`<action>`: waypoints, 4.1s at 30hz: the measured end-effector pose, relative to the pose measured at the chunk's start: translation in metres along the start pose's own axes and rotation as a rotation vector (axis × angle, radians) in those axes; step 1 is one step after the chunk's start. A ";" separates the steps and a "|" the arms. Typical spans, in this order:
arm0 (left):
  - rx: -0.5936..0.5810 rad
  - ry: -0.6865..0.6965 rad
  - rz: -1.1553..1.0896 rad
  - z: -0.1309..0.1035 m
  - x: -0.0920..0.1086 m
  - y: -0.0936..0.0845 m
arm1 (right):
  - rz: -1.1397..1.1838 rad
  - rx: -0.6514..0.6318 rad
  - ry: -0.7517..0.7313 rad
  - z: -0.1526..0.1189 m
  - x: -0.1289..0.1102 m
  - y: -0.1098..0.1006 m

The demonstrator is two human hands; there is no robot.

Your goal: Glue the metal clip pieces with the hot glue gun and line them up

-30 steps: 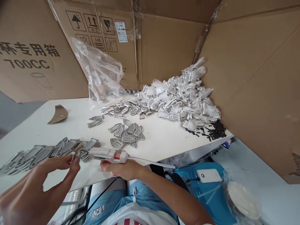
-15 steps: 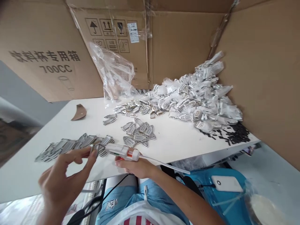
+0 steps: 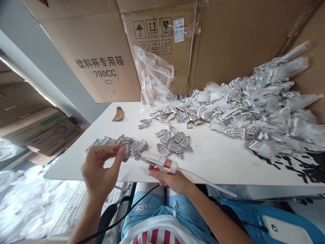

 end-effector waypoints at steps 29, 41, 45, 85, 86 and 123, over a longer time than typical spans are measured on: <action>-0.001 -0.667 0.401 0.043 -0.226 -0.140 | 0.213 0.297 -0.263 -0.003 -0.002 -0.020; -0.002 -0.515 0.551 0.052 -0.208 -0.142 | 0.345 0.326 -0.282 0.000 -0.009 -0.026; 0.056 -0.362 0.603 0.046 -0.163 -0.120 | 0.327 0.356 -0.267 0.001 -0.008 -0.027; -0.524 0.441 -0.140 -0.019 0.048 0.066 | 0.427 0.197 -0.234 0.007 -0.007 -0.024; -0.517 0.472 -0.127 -0.019 0.050 0.066 | 0.425 0.195 -0.232 0.006 -0.008 -0.024; -0.579 0.648 -0.031 -0.028 0.043 0.067 | 0.405 0.197 -0.210 0.006 -0.005 -0.026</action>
Point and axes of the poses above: each hand's wrist, its own z-axis towards the middle knuckle, its own y-axis out of the palm, x = y × z, the point moved 7 cm from there along z, towards the middle knuckle, and after that the axes turned 8 degrees about y, right-handed, at the moved point
